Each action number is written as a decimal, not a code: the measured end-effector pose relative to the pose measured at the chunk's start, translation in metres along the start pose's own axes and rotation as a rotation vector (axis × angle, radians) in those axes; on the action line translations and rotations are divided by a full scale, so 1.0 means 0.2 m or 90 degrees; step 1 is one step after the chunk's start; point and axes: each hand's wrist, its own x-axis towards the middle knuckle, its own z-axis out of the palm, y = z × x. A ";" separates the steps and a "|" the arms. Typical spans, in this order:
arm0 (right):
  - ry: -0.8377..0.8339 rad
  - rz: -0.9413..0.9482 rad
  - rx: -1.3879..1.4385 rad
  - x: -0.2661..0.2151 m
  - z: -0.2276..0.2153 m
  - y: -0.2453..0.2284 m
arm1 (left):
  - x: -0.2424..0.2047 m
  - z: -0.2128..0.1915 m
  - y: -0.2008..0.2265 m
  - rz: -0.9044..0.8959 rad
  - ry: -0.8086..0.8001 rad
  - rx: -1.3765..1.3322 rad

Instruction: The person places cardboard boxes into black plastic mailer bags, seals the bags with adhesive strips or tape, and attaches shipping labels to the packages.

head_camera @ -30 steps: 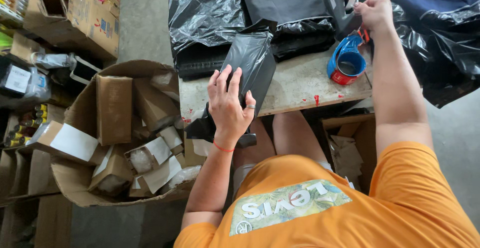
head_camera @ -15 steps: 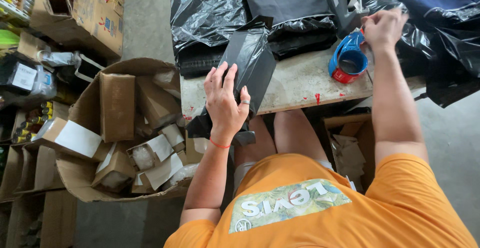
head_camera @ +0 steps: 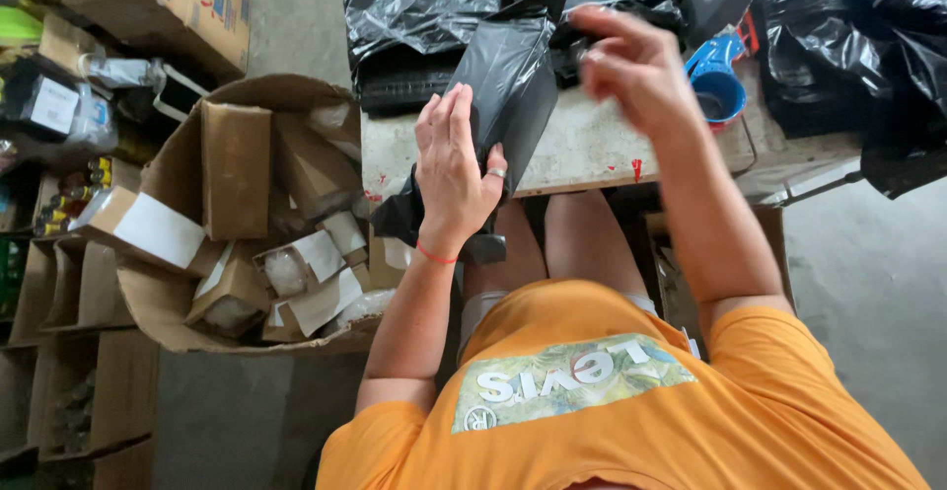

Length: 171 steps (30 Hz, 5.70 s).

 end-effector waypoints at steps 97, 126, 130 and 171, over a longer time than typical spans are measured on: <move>-0.292 -0.497 -0.756 -0.63 0.46 0.24 | -0.35 0.30 -0.45 0.239 -0.291 0.128; -0.004 -0.450 -0.806 -0.64 0.47 0.18 | -0.30 0.22 -0.37 0.195 -0.390 0.155; -0.026 -0.415 -0.856 -0.62 0.41 0.27 | -0.28 0.21 -0.35 0.199 -0.394 0.187; -0.091 -0.336 -0.803 -0.57 0.37 0.43 | -0.30 0.23 -0.35 0.184 -0.364 0.165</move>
